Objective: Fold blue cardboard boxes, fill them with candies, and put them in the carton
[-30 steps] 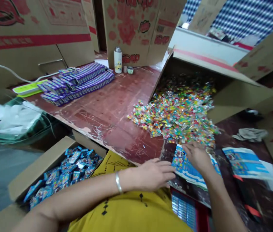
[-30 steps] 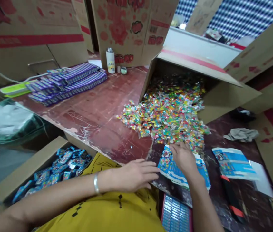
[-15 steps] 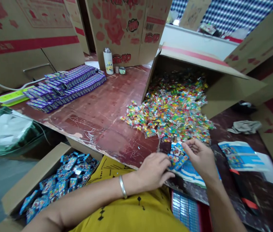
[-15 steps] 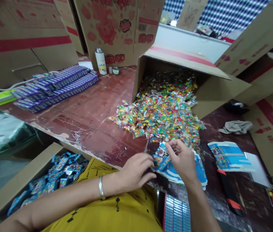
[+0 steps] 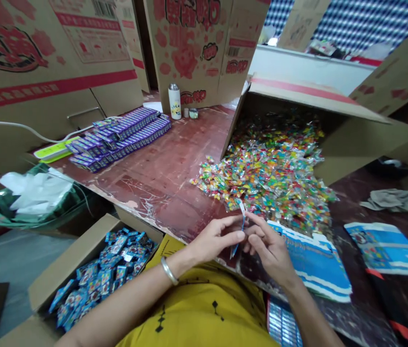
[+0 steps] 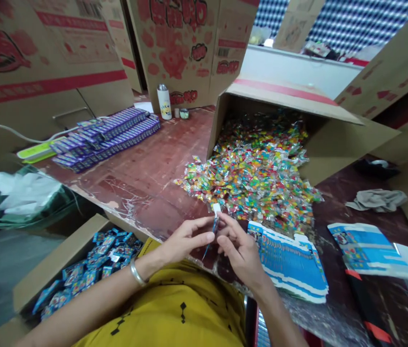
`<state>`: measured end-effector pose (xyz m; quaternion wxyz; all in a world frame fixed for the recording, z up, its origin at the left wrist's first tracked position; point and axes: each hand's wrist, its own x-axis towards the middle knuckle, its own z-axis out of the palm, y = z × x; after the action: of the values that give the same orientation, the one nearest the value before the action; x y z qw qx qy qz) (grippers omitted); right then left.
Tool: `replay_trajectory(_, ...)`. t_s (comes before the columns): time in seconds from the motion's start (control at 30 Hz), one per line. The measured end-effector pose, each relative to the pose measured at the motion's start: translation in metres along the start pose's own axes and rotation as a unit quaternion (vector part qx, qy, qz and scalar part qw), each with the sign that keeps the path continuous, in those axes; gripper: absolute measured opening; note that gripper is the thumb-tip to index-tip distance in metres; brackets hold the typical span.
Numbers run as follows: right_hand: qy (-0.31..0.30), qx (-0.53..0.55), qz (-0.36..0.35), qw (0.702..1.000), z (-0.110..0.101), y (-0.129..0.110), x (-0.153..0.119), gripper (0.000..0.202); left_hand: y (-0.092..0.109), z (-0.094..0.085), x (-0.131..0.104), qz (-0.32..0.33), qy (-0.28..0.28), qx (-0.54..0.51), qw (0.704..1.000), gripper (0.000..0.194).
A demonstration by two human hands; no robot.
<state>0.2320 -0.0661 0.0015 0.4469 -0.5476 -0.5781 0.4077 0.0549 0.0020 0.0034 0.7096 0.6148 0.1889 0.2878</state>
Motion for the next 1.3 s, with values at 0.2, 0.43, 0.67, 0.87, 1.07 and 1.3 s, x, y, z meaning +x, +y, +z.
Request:
replay_trajectory(0.2, -0.174, -0.023, 0.086, 0.981, -0.014, -0.019, 0.01, 0.019, -0.002, -0.011, -0.016, -0.004, -0.044, 0.045, 0.998, 0.042)
replay_trajectory(0.43, 0.055, 0.041, 0.048, 0.996, 0.005, -0.008, 0.02, 0.034, -0.011, -0.009, -0.014, -0.009, 0.125, -0.013, 0.992, 0.033)
replay_trajectory(0.67, 0.176, 0.083, 0.0, 0.981, 0.05, 0.003, 0.017, 0.025, -0.019, 0.005, -0.014, 0.047, 0.285, -0.031, 0.957, 0.044)
replay_trajectory(0.87, 0.206, 0.037, -0.053, 0.976, 0.056, 0.018, 0.02, 0.034, -0.016, -0.004, -0.02, 0.03, 0.219, 0.017, 0.975, 0.042)
replay_trajectory(1.07, 0.162, -0.019, -0.097, 0.982, 0.046, 0.019, 0.026, 0.008, -0.009, -0.015, -0.025, -0.016, 0.114, 0.008, 0.993, 0.032)
replay_trajectory(1.3, 0.096, 0.103, -0.09, 0.986, 0.043, 0.004, 0.039, 0.015, -0.008, -0.014, -0.027, 0.016, 0.179, -0.051, 0.982, 0.036)
